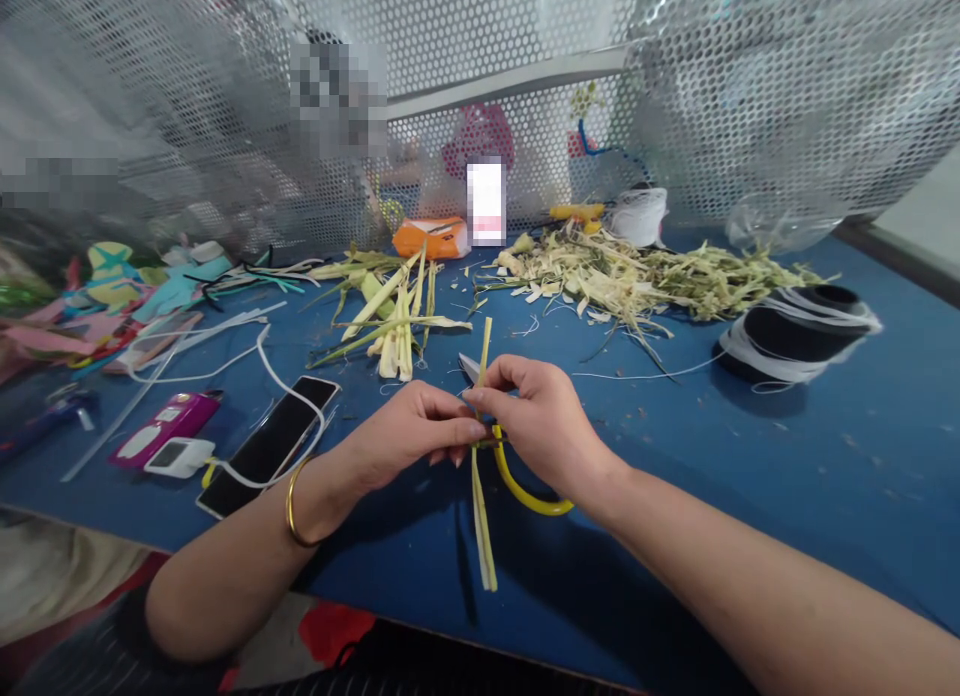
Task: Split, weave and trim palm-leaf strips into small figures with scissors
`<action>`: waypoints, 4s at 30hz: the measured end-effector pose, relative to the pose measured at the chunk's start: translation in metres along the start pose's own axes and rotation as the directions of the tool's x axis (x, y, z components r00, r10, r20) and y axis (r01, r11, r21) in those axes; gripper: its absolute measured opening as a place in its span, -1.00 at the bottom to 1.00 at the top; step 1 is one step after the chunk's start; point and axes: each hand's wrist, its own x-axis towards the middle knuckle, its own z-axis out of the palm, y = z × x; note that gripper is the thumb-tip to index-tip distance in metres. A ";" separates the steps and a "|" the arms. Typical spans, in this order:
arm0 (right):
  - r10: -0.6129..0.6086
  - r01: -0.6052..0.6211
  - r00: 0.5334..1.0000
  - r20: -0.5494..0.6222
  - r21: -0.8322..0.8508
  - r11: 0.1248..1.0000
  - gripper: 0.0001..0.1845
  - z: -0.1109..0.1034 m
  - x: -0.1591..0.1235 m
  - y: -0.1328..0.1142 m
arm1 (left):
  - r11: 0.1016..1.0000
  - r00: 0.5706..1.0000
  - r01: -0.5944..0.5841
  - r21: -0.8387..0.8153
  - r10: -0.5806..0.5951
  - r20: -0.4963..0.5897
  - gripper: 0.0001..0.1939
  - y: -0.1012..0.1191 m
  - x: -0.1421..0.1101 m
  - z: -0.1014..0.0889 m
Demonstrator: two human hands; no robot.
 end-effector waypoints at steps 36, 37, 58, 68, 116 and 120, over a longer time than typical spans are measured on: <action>0.019 -0.017 0.999 0.030 -0.068 0.998 -0.66 -0.014 0.010 0.004 | 0.949 0.969 0.002 -0.315 -0.080 -0.235 -0.81 -0.006 0.008 0.006; 0.027 -0.027 1.000 0.012 -0.002 1.000 -0.68 -0.014 0.011 0.004 | 0.949 0.972 0.018 -0.315 -0.090 -0.216 -0.80 -0.005 0.008 0.006; -0.751 0.521 0.659 0.053 -0.752 0.404 -0.89 -0.021 -0.003 -0.004 | 0.738 0.942 -0.152 -0.657 -0.093 -0.322 -0.84 -0.004 0.013 0.000; -0.193 0.249 0.964 0.185 -0.356 0.901 -0.61 0.015 -0.009 0.019 | 0.753 0.932 -0.182 -0.633 -0.074 -0.356 -0.86 -0.005 0.014 0.005; -0.136 0.138 0.982 -0.131 0.003 0.990 -0.79 -0.007 0.010 0.013 | 0.762 0.960 -0.045 -0.646 -0.146 -0.238 -0.84 -0.009 0.012 0.007; -0.223 0.203 0.968 -0.116 -0.168 0.965 -0.81 -0.006 0.006 0.017 | 0.841 0.930 -0.075 -0.536 -0.136 -0.343 -0.97 -0.011 0.015 0.011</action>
